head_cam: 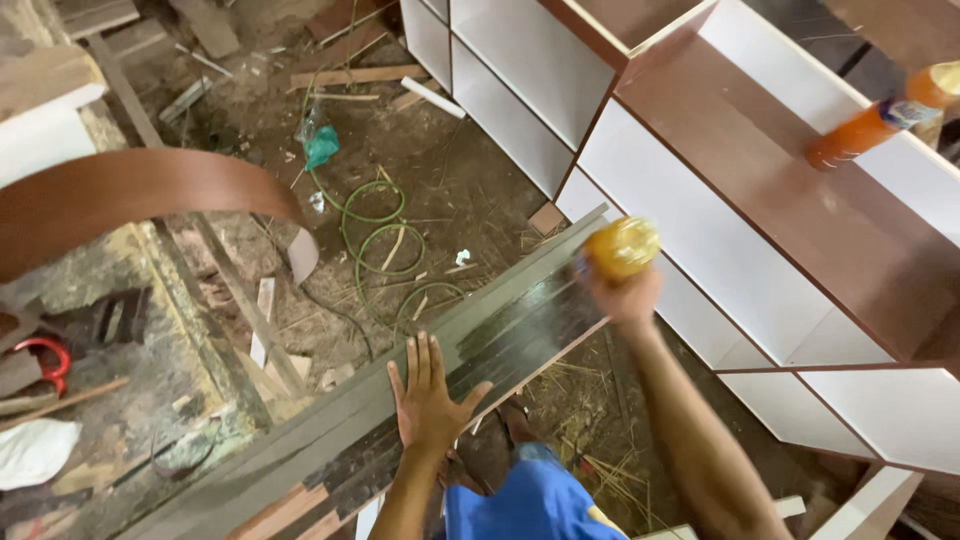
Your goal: The person applies adhesive from a plastic bottle onto a wooden plank, spreading the liquid along the surface with the bottle's nozzle.
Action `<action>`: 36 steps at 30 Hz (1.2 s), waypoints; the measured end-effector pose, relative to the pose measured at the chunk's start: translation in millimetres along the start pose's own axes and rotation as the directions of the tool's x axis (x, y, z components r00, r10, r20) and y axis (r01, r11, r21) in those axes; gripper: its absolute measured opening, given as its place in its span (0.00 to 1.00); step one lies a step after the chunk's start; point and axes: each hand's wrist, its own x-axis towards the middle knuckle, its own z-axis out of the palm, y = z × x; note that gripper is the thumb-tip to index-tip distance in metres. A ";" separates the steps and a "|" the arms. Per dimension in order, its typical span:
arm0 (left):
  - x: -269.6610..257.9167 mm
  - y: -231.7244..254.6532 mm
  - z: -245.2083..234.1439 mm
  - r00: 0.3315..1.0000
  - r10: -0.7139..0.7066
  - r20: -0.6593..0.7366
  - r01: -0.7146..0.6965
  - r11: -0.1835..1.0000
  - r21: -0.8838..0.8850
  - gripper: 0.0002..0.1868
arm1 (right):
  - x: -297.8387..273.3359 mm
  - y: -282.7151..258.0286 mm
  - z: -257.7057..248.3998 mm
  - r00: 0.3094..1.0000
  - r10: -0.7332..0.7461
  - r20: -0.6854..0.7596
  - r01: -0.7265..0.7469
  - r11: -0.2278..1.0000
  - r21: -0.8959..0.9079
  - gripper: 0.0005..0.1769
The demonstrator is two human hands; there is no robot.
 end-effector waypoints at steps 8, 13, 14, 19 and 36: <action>-1.3 -2.5 14.5 0.998 0.020 -0.052 -0.018 0.999 0.042 0.35 | -88.2 0.6 109.0 0.853 -0.479 -0.210 0.485 0.874 -0.025 0.26; -3.0 -8.1 17.5 1.000 -0.018 0.005 0.018 0.999 -0.044 0.34 | 9.9 39.5 5.7 0.978 0.079 -0.195 -0.041 0.981 0.192 0.16; -4.6 -8.5 20.3 0.998 0.001 -0.070 0.000 1.000 0.016 0.35 | 24.0 51.4 -1.5 0.949 0.131 -0.287 -0.100 0.988 0.118 0.25; -0.9 -15.5 45.1 0.964 0.018 -0.264 0.017 0.991 0.129 0.36 | -60.4 -20.1 26.3 0.981 0.163 -0.105 -0.153 0.983 0.098 0.35; -2.6 -4.4 9.7 0.990 0.039 -0.138 -0.007 0.973 0.229 0.35 | -5.8 47.2 -37.3 0.967 0.067 -0.247 -0.054 0.997 0.061 0.32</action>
